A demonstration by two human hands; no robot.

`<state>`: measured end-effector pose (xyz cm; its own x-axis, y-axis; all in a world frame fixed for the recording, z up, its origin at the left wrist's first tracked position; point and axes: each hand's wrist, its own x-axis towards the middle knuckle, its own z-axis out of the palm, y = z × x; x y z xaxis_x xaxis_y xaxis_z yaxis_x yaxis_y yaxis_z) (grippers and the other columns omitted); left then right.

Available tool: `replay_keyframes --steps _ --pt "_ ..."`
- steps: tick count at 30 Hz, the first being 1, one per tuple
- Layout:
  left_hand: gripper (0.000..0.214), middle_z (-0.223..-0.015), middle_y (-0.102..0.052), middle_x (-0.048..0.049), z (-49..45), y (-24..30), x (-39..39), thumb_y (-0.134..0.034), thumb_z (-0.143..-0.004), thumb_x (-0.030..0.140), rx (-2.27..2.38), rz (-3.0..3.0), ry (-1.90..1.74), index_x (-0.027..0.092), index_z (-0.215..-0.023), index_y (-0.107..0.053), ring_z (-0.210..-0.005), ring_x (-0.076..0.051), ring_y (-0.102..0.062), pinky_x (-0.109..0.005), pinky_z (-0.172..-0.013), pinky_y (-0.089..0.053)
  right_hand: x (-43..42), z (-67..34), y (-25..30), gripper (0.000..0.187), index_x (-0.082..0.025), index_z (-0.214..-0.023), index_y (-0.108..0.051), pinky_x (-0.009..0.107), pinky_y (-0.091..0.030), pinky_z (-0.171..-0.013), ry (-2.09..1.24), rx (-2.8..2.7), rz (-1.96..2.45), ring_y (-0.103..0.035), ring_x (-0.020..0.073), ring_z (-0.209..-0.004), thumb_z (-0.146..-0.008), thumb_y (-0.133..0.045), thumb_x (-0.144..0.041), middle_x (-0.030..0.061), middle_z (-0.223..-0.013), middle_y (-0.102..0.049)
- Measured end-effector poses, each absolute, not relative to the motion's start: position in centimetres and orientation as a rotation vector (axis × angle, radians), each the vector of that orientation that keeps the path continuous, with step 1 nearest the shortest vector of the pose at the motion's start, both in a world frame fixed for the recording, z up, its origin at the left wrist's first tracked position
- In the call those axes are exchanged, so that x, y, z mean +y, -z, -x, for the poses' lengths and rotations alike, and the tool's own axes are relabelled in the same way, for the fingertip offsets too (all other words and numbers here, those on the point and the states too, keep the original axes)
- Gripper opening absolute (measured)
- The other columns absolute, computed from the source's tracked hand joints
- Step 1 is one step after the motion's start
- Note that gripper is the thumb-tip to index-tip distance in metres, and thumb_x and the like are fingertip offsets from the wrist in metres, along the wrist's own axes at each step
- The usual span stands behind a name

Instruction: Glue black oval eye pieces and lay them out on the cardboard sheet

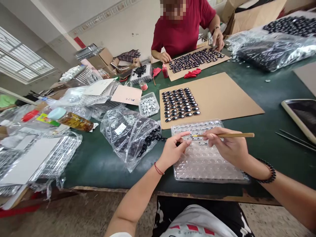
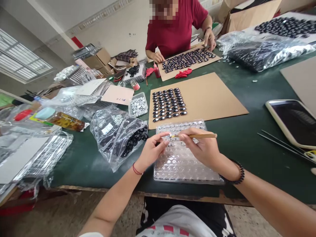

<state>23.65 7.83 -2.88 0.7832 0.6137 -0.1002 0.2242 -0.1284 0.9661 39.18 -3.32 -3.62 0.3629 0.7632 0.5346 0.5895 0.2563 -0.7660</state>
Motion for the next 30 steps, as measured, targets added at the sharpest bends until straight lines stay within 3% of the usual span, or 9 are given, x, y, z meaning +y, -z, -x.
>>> replay_keyframes --steps 7,13,16,20,22,28,30 --pt "0.025 -0.051 -0.047 0.0046 -23.7 2.4 8.3 -0.061 -0.077 0.032 0.658 -1.546 -0.439 0.015 -0.095 -0.065 -0.043 -0.005 -0.041 -0.016 -0.042 -0.030 -3.5 -38.7 3.3 0.015 -0.018 -0.078 -0.061 0.024 -0.046 -0.048 -0.378 -1.128 1.244 -0.056 0.0098 -0.047 -0.086 -0.050 -0.023 -0.0003 -0.060 -0.060" --pt "0.020 -0.046 -0.034 0.0081 -24.0 1.9 13.8 -0.053 -0.084 0.030 0.669 -0.759 -0.647 0.013 -0.090 -0.061 -0.035 -0.001 -0.027 -0.010 -0.033 -0.020 -3.5 -39.4 2.7 0.018 -0.019 -0.078 -0.062 0.024 -0.045 -0.046 -0.403 -0.940 1.180 -0.055 0.0093 -0.045 -0.087 -0.049 -0.028 -0.0006 -0.060 -0.059" --pt "0.015 -0.043 -0.030 0.0099 -24.2 2.9 13.1 -0.062 -0.078 0.027 0.679 -0.683 -0.574 0.014 -0.085 -0.058 -0.033 -0.001 -0.025 -0.009 -0.031 -0.020 -3.3 -39.2 2.9 0.017 -0.018 -0.078 -0.061 0.023 -0.044 -0.045 -0.421 -0.996 1.214 -0.054 0.0087 -0.044 -0.086 -0.050 -0.027 -0.0007 -0.060 -0.059" --pt "0.024 -0.045 -0.044 0.0065 -24.3 3.9 10.1 -0.068 -0.069 0.036 0.780 -1.118 -0.697 0.015 -0.072 -0.057 -0.034 -0.002 -0.032 -0.012 -0.031 -0.024 -3.3 -38.9 3.4 0.017 -0.017 -0.075 -0.059 0.021 -0.043 -0.046 -0.348 -1.112 1.238 -0.052 0.0074 -0.044 -0.086 -0.049 -0.024 -0.0013 -0.059 -0.058" --pt "0.025 -0.048 -0.051 0.0042 -24.3 3.9 9.1 -0.066 -0.070 0.038 0.842 -1.416 -0.694 0.014 -0.076 -0.061 -0.035 -0.003 -0.037 -0.014 -0.034 -0.028 -3.4 -38.8 3.3 0.016 -0.017 -0.075 -0.059 0.022 -0.044 -0.050 -0.273 -1.183 1.232 -0.053 0.0079 -0.047 -0.086 -0.049 -0.024 -0.0017 -0.058 -0.057" --pt "0.018 -0.061 -0.063 -0.0007 -24.2 3.1 8.3 -0.069 -0.066 0.033 0.820 -2.022 -0.487 0.015 -0.065 -0.064 -0.055 -0.013 -0.057 -0.022 -0.053 -0.044 -3.6 -38.8 2.9 0.016 -0.016 -0.083 -0.058 0.022 -0.042 -0.056 -0.090 -1.490 1.266 -0.054 0.0094 -0.058 -0.087 -0.045 -0.023 0.0011 -0.065 -0.059" --pt "0.019 -0.071 -0.068 -0.0020 -24.2 3.0 8.2 -0.070 -0.065 0.033 0.784 -2.106 -0.421 0.016 -0.071 -0.066 -0.065 -0.016 -0.061 -0.024 -0.060 -0.046 -3.6 -38.7 3.1 0.016 -0.015 -0.084 -0.057 0.023 -0.042 -0.057 -0.034 -1.585 1.296 -0.054 0.0101 -0.060 -0.088 -0.044 -0.022 0.0019 -0.067 -0.060"
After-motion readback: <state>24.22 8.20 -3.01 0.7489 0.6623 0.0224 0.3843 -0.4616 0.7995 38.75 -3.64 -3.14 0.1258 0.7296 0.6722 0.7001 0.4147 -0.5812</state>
